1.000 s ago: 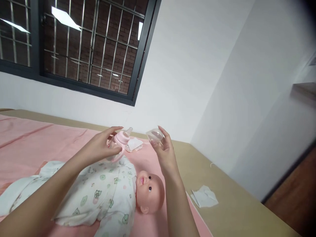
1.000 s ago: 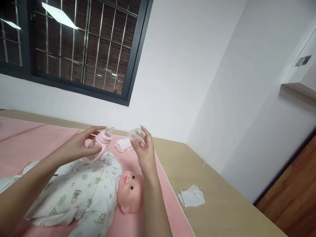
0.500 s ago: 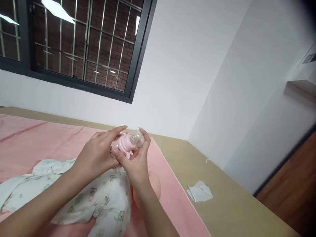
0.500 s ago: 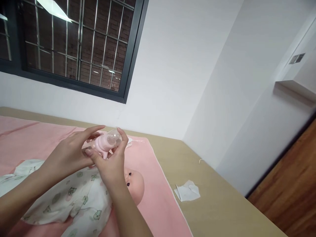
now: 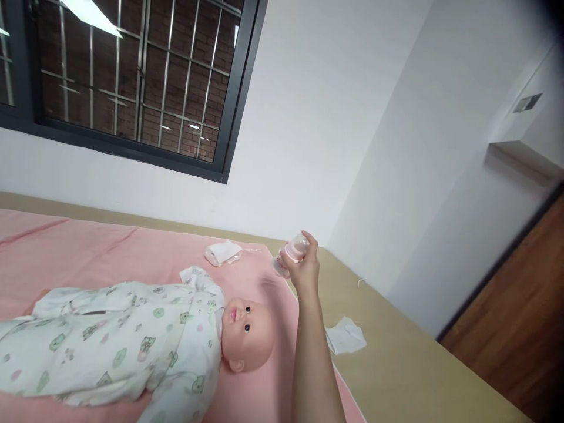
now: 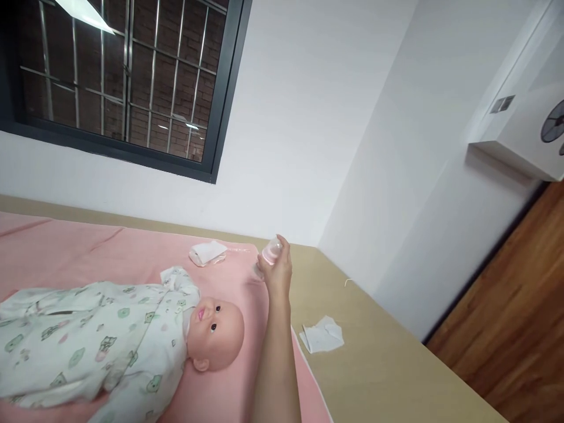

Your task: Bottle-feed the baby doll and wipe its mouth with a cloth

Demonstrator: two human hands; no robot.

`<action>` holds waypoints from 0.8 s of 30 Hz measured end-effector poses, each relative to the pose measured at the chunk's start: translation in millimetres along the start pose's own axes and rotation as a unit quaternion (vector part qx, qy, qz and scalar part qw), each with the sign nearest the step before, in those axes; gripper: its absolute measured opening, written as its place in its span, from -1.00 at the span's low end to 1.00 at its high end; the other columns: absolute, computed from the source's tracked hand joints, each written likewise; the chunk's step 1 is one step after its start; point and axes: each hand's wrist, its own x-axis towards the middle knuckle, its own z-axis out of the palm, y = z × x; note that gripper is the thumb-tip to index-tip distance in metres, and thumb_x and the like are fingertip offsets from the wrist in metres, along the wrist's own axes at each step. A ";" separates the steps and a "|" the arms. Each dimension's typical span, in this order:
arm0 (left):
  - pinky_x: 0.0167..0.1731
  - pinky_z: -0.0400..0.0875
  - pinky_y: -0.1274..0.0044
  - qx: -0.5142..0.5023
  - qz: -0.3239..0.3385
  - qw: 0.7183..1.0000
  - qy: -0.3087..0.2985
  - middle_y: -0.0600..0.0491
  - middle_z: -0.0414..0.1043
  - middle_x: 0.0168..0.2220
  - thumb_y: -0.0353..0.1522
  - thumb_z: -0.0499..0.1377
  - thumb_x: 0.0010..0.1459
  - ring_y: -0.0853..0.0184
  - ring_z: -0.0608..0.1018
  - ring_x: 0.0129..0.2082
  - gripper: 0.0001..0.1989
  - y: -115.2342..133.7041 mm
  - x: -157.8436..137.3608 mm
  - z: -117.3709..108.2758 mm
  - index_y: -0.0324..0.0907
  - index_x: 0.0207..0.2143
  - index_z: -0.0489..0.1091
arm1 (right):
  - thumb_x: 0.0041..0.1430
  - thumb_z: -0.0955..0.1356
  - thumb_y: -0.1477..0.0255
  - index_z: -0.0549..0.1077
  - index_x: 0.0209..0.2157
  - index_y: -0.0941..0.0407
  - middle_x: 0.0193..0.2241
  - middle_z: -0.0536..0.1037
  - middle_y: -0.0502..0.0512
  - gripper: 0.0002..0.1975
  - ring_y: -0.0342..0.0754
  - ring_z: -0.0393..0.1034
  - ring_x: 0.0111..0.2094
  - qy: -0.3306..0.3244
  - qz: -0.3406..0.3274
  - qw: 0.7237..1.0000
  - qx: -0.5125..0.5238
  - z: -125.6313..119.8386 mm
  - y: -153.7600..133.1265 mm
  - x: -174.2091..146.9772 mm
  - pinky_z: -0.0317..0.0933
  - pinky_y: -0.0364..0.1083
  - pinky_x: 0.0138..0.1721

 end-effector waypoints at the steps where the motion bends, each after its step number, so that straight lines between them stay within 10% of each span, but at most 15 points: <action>1: -0.47 0.40 0.51 -0.053 -0.034 0.997 -0.036 0.00 0.60 -0.36 -0.40 -0.12 0.33 0.43 0.53 -0.47 -0.61 -14.1 8.8 15.9 -0.37 -0.04 0.45 | -0.11 0.41 0.32 0.24 0.13 0.02 -0.16 0.47 0.08 -0.30 -0.03 0.38 -0.27 -0.002 0.012 1.000 -0.028 2.4 18.5 1.3 0.31 -0.04 -0.23; 7: -0.58 0.36 0.57 -0.201 -0.058 0.968 -0.136 0.02 0.61 -0.34 -0.58 0.06 0.09 0.35 0.58 -0.49 -0.68 -59.0 21.6 70.3 -0.29 -0.18 0.54 | -0.12 0.34 0.40 0.24 0.14 0.00 -0.11 0.43 0.10 -0.31 0.01 0.38 -0.17 -0.046 0.064 0.993 -0.088 28.4 91.9 -12.6 0.25 -0.06 -0.21; 11: -0.56 0.20 0.56 -0.213 -0.137 0.961 -0.107 -0.13 0.49 -0.09 -0.51 -0.30 0.13 0.26 0.59 -0.34 -0.41 -46.6 10.0 88.3 -0.46 -0.12 0.48 | -0.13 0.32 0.42 0.22 0.15 -0.02 -0.10 0.41 0.09 -0.30 0.02 0.38 -0.16 -0.073 0.086 0.988 -0.104 38.7 108.2 -22.7 0.24 -0.08 -0.23; 19: -0.53 0.40 0.53 -0.157 -0.039 0.979 -0.127 0.00 0.60 -0.42 -0.51 0.05 0.15 0.34 0.56 -0.51 -0.75 -53.2 32.3 64.8 -0.37 -0.27 0.53 | -0.15 0.31 0.45 0.22 0.13 -0.04 -0.09 0.42 0.09 -0.30 0.01 0.39 -0.17 -0.078 0.103 0.983 -0.128 41.0 105.4 -21.1 0.18 -0.14 -0.32; 24: -0.44 0.39 0.45 -0.187 -0.047 0.971 -0.144 -0.01 0.60 -0.36 -0.45 -0.15 0.24 0.32 0.59 -0.43 -0.57 -58.1 31.3 60.4 -0.42 -0.32 0.51 | -0.14 0.31 0.44 0.20 0.14 -0.04 -0.10 0.42 0.09 -0.30 0.01 0.38 -0.19 -0.079 0.113 0.981 -0.139 42.4 103.8 -20.5 0.14 -0.15 -0.36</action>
